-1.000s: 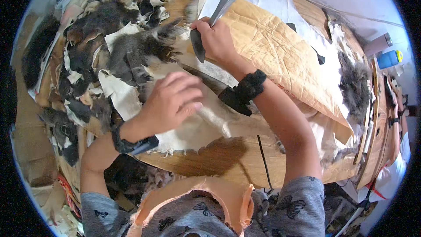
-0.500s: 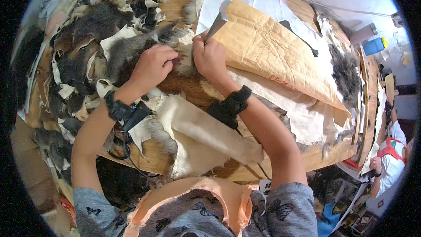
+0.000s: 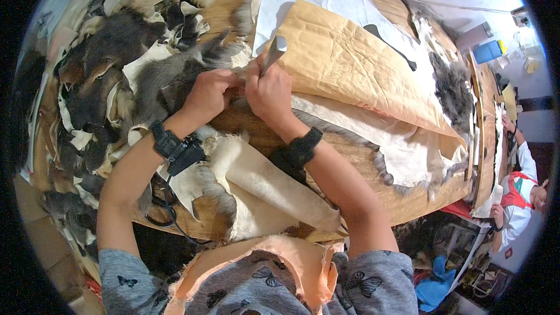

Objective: Preparing and cutting pattern pieces from animal hides in a leather workshop.

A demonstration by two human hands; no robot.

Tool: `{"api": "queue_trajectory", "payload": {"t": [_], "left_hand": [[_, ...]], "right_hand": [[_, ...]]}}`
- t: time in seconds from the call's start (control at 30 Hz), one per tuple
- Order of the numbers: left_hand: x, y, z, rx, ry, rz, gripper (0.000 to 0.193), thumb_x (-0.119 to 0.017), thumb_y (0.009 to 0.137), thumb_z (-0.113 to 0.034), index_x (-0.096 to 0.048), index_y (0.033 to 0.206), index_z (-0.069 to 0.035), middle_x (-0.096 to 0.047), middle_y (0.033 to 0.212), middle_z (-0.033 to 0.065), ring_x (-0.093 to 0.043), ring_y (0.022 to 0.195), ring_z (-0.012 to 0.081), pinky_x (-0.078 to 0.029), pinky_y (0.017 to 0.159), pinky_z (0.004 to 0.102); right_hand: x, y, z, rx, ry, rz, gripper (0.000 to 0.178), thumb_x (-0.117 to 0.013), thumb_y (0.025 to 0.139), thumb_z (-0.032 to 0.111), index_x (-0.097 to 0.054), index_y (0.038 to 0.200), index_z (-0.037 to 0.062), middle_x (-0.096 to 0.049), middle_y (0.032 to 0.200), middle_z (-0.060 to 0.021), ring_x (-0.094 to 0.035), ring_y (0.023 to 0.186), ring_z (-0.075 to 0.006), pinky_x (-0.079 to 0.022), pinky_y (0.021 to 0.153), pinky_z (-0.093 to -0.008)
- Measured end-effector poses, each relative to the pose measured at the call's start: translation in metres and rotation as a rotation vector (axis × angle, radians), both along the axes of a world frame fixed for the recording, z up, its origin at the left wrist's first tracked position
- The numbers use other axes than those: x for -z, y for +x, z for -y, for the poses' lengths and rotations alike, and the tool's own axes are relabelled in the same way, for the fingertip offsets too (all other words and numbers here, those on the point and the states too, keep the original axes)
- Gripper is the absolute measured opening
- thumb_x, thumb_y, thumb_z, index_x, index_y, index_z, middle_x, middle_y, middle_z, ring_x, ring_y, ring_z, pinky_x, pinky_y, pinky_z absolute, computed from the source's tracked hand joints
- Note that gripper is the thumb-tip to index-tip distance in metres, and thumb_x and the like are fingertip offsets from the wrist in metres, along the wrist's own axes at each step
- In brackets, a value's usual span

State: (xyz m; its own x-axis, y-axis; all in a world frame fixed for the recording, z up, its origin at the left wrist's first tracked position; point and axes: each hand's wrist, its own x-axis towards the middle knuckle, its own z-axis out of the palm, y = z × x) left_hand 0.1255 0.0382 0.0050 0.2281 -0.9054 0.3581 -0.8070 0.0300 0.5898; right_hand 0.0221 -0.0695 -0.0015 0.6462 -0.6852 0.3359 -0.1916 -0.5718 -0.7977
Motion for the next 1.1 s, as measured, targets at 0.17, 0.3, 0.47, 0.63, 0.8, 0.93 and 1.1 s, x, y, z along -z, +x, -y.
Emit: {"api": "queue_trajectory", "payload": {"t": [0.17, 0.3, 0.47, 0.63, 0.8, 0.93, 1.1], "left_hand": [[0.009, 0.007, 0.008, -0.202, 0.064, -0.201, 0.016, -0.06, 0.067, -0.001, -0.064, 0.083, -0.004, -0.06, 0.076, 0.0168, -0.059, 0.066, 0.0282, -0.046, 0.061, 0.0316], [0.003, 0.008, 0.005, -0.251, 0.257, -0.358, 0.013, -0.061, 0.072, -0.002, -0.064, 0.085, -0.002, -0.063, 0.077, 0.0121, -0.059, 0.065, 0.0183, -0.044, 0.062, 0.027], [0.008, 0.009, 0.003, -0.275, 0.287, -0.861, 0.011, -0.057, 0.078, 0.001, -0.063, 0.087, 0.002, -0.059, 0.077, -0.0026, -0.049, 0.07, 0.0051, -0.041, 0.065, 0.0207], [0.004, 0.015, 0.002, -0.217, 0.19, -1.113, 0.01, -0.057, 0.079, 0.001, -0.061, 0.087, 0.001, -0.06, 0.078, -0.001, -0.051, 0.07, 0.0049, -0.041, 0.064, 0.0188], [0.008, 0.02, 0.001, -0.166, 0.042, -1.326, 0.009, -0.055, 0.081, -0.001, -0.059, 0.089, -0.001, -0.06, 0.079, -0.0008, -0.053, 0.069, 0.0053, -0.041, 0.062, 0.018], [-0.001, 0.02, 0.003, -0.22, 0.071, -1.469, 0.012, -0.053, 0.082, -0.001, -0.058, 0.093, -0.001, -0.06, 0.083, 0.001, -0.056, 0.072, 0.0079, -0.044, 0.064, 0.0197], [-0.009, 0.03, 0.004, -0.2, -0.088, -1.61, 0.016, -0.052, 0.08, 0.002, -0.057, 0.095, -0.001, -0.06, 0.088, 0.0028, -0.057, 0.076, 0.0108, -0.045, 0.066, 0.0223]], "right_hand": [[0.008, -0.007, -0.006, -0.135, -0.057, 0.12, 0.017, -0.045, 0.082, 0.014, -0.049, 0.075, -0.0006, -0.051, 0.062, -0.0239, -0.051, 0.062, -0.0427, -0.038, 0.055, -0.0481], [0.003, -0.003, 0.001, -0.138, 0.029, 0.066, 0.014, -0.047, 0.081, 0.012, -0.049, 0.074, -0.0002, -0.052, 0.062, -0.0236, -0.051, 0.061, -0.0423, -0.039, 0.054, -0.0475], [-0.002, 0.005, 0.004, -0.091, -0.092, -0.023, 0.017, -0.046, 0.083, 0.015, -0.051, 0.074, 0.0005, -0.054, 0.063, -0.0234, -0.053, 0.061, -0.0414, -0.041, 0.055, -0.047], [-0.006, 0.016, 0.011, -0.081, -0.054, -0.055, 0.019, -0.045, 0.083, 0.015, -0.053, 0.075, -0.0001, -0.055, 0.064, -0.0237, -0.054, 0.064, -0.0411, -0.042, 0.056, -0.0468], [-0.005, 0.03, 0.019, -0.073, -0.091, -0.043, 0.019, -0.045, 0.083, 0.015, -0.053, 0.075, -0.0005, -0.055, 0.065, -0.0243, -0.054, 0.064, -0.0417, -0.042, 0.057, -0.0469], [0.003, 0.04, 0.033, -0.073, -0.118, -0.038, 0.018, -0.045, 0.082, 0.013, -0.053, 0.075, -0.0003, -0.054, 0.064, -0.0251, -0.054, 0.063, -0.0422, -0.043, 0.058, -0.0469], [0.003, 0.049, 0.04, -0.071, -0.168, -0.09, 0.019, -0.043, 0.082, 0.013, -0.054, 0.074, -0.0002, -0.053, 0.063, -0.0257, -0.054, 0.063, -0.0423, -0.042, 0.057, -0.0473]]}}
